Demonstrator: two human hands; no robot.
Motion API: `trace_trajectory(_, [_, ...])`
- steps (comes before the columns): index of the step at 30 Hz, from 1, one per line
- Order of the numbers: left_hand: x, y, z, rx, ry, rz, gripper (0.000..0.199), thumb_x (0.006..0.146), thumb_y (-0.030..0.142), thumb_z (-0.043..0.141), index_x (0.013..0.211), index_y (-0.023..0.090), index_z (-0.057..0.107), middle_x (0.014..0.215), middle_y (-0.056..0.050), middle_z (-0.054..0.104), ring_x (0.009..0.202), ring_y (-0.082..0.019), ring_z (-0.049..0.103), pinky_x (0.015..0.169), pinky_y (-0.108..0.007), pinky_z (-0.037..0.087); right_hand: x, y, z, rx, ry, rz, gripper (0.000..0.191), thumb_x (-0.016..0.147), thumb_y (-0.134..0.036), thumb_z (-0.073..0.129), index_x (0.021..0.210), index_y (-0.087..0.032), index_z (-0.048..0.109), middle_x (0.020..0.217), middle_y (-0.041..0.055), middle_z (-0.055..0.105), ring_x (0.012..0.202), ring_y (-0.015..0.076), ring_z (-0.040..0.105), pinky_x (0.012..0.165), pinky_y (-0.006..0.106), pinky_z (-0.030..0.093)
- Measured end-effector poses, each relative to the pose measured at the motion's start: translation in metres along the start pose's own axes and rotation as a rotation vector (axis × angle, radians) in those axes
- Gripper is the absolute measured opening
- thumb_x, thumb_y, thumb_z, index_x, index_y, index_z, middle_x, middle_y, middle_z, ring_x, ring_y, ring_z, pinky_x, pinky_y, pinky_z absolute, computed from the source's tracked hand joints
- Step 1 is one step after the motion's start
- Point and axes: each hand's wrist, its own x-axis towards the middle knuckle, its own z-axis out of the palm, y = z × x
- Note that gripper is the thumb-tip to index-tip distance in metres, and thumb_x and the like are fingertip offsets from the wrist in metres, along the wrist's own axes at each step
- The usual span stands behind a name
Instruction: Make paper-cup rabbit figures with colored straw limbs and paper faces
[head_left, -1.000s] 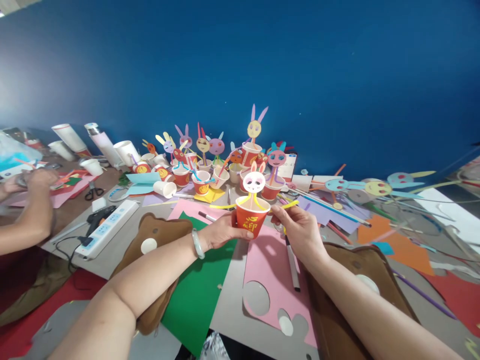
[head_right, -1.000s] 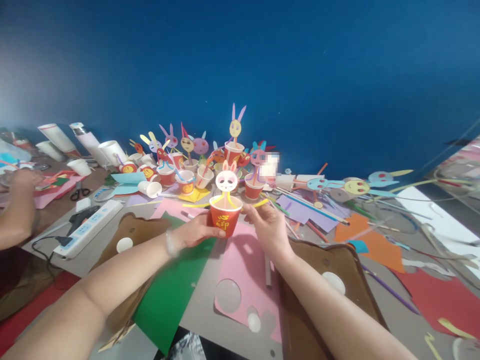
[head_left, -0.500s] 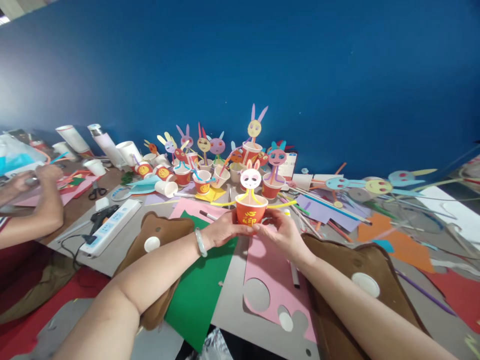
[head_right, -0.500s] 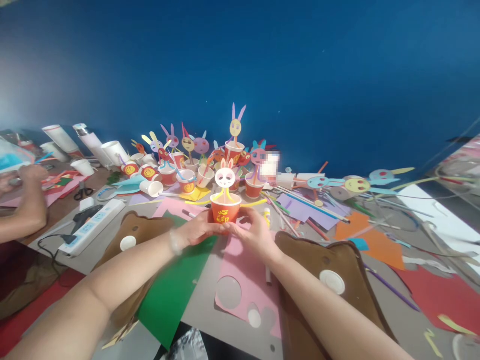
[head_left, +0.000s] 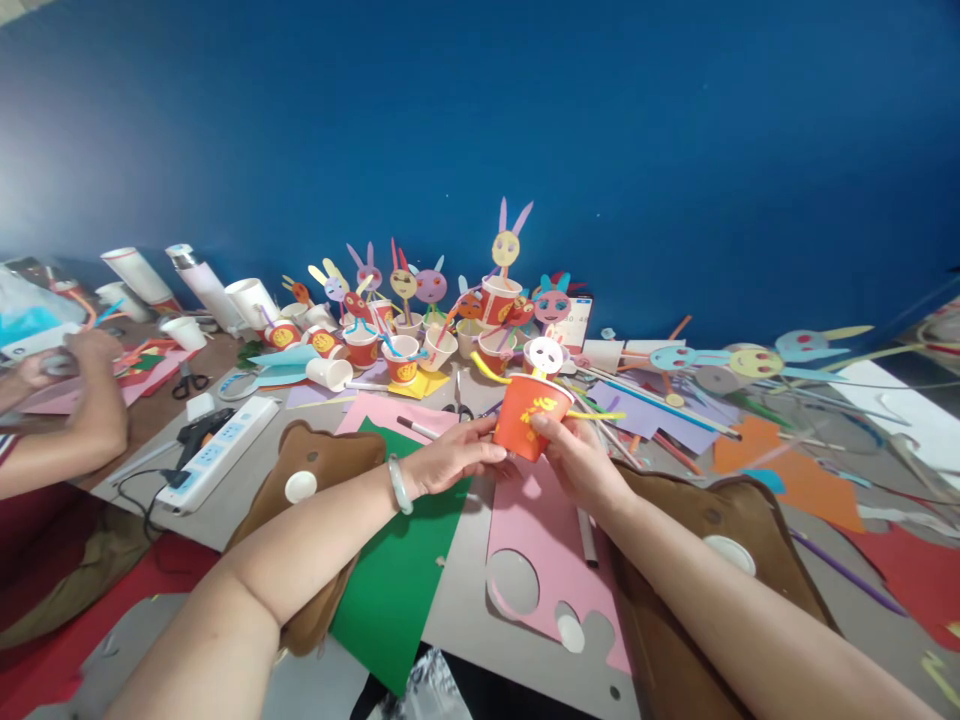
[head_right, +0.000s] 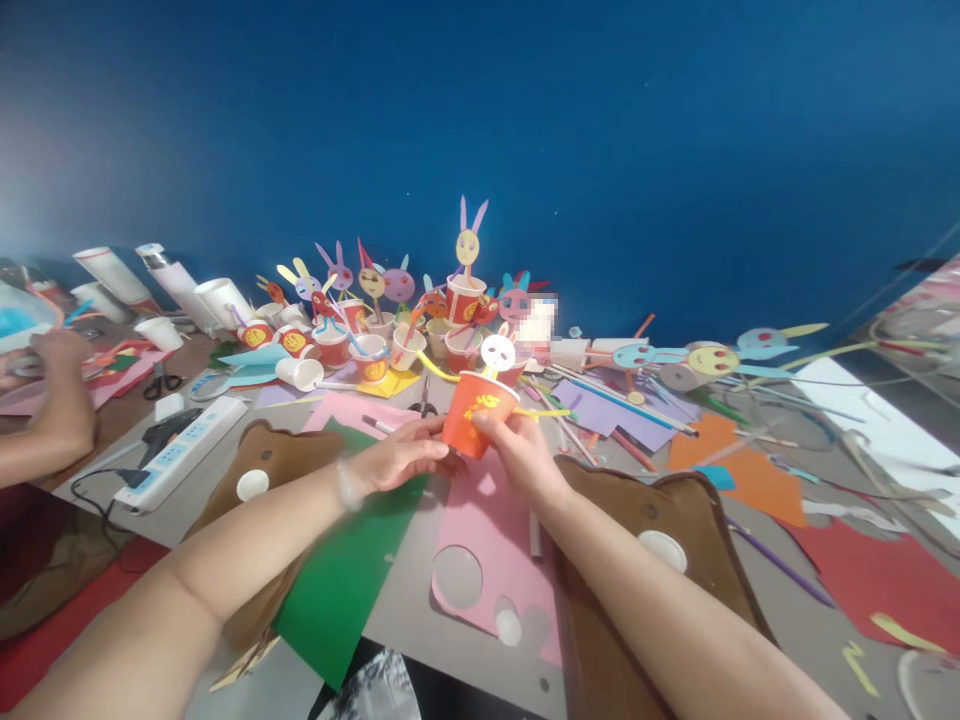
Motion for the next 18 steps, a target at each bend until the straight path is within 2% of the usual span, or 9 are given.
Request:
trace_trajectory(4, [0.0016,0.0024,-0.0002,-0.035,0.069,-0.02,0.044,0.078,0.035,0.067,0.116,0.013,0.065,0.098,-0.013,0.072,0.074,-0.018,0.067,0.071,-0.032,0.052,0.0042,-0.0017,-0.0003,0.175,0.018,0.063,0.035,0.083,-0.052,0.067,0.088,-0.019,0.071,0.084,0.0062,0.073,0.076,0.0213,0.069,0.072,0.032,0.057])
trace_trajectory(9, [0.0027,0.0006,-0.0014,-0.007,0.094,-0.003,0.05,0.066,0.016,0.067,0.115,0.015,0.064,0.092,-0.009,0.072,0.074,-0.015,0.065,0.07,-0.029,0.051,0.0038,-0.0052,0.0006,0.202,0.003,0.107,0.037,0.084,-0.055,0.063,0.088,-0.019,0.07,0.081,0.0046,0.072,0.071,0.0193,0.067,0.07,0.031,0.056])
trace_trajectory(12, [0.0015,-0.001,-0.0015,0.018,0.085,0.012,0.052,0.065,0.013,0.066,0.117,0.015,0.063,0.091,-0.008,0.072,0.078,-0.016,0.064,0.07,-0.029,0.051,0.0036,-0.0042,-0.0004,0.215,-0.011,0.099,0.036,0.086,-0.055,0.061,0.086,-0.02,0.069,0.079,0.0041,0.071,0.07,0.0187,0.066,0.068,0.03,0.055])
trace_trajectory(15, [0.0007,-0.0013,-0.0007,0.074,0.103,0.046,0.055,0.065,0.01,0.066,0.119,0.016,0.062,0.096,-0.008,0.071,0.082,-0.015,0.063,0.074,-0.029,0.049,0.0038,-0.0001,-0.0031,0.147,-0.017,0.045,0.032,0.086,-0.051,0.064,0.088,-0.02,0.07,0.083,0.005,0.072,0.074,0.0202,0.067,0.071,0.032,0.055])
trace_trajectory(18, [0.0009,-0.0001,0.0003,0.139,0.134,0.106,0.054,0.065,0.009,0.069,0.118,0.016,0.064,0.108,-0.01,0.07,0.095,-0.019,0.064,0.085,-0.031,0.048,0.0028,0.0034,-0.0062,-0.012,-0.021,-0.058,0.03,0.081,-0.045,0.072,0.095,-0.019,0.071,0.091,0.0065,0.074,0.083,0.0235,0.069,0.078,0.035,0.055])
